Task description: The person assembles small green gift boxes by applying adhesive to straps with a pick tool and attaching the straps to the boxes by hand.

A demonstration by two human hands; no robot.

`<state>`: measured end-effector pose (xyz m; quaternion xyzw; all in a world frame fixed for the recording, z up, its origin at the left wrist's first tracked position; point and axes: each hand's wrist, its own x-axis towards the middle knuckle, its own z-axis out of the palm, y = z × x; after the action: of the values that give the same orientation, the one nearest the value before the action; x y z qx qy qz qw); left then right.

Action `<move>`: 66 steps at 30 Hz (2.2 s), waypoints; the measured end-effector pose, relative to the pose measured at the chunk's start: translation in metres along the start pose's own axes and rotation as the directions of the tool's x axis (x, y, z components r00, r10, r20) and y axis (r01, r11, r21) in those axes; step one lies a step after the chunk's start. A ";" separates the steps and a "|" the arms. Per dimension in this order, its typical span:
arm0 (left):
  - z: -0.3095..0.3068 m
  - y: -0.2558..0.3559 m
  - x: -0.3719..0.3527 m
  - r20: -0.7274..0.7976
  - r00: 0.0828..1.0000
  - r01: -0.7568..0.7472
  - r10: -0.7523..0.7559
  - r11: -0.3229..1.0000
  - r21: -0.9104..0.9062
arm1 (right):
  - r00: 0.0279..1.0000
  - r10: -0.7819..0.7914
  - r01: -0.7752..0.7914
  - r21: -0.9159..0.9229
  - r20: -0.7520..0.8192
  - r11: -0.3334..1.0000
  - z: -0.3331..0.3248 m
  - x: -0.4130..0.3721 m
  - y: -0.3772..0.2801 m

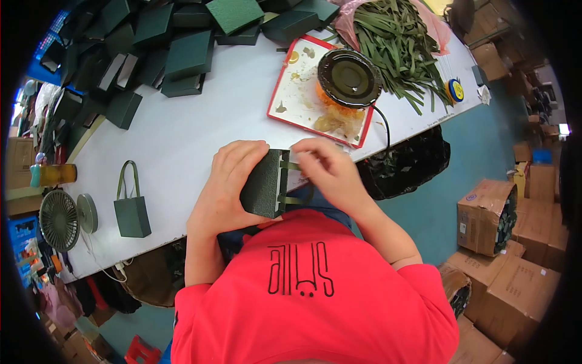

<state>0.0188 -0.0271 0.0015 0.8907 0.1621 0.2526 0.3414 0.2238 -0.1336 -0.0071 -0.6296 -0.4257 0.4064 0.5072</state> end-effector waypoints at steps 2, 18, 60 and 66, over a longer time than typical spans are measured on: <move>-0.003 -0.002 -0.002 -0.036 0.999 0.017 -0.019 0.999 -0.036 | 0.980 -0.045 0.077 0.165 -0.192 0.983 -0.005 -0.007 0.009; -0.010 -0.013 -0.007 -0.062 0.996 0.071 -0.067 0.995 0.075 | 0.913 -0.028 0.062 0.072 -0.408 0.995 -0.048 -0.010 0.005; -0.038 -0.059 -0.043 -0.268 0.570 0.789 -0.777 0.608 -0.083 | 0.691 -0.184 -0.106 -0.351 -0.699 0.930 -0.172 0.024 0.083; -0.043 -0.039 -0.033 -0.450 0.879 0.290 -0.159 0.927 0.238 | 0.713 -0.269 -0.143 -0.510 -0.647 0.848 -0.164 0.061 0.079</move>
<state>-0.0370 0.0083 -0.0092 0.8306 0.3716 0.3702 0.1870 0.4073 -0.1336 -0.0643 -0.8332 -0.3187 -0.0122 0.4517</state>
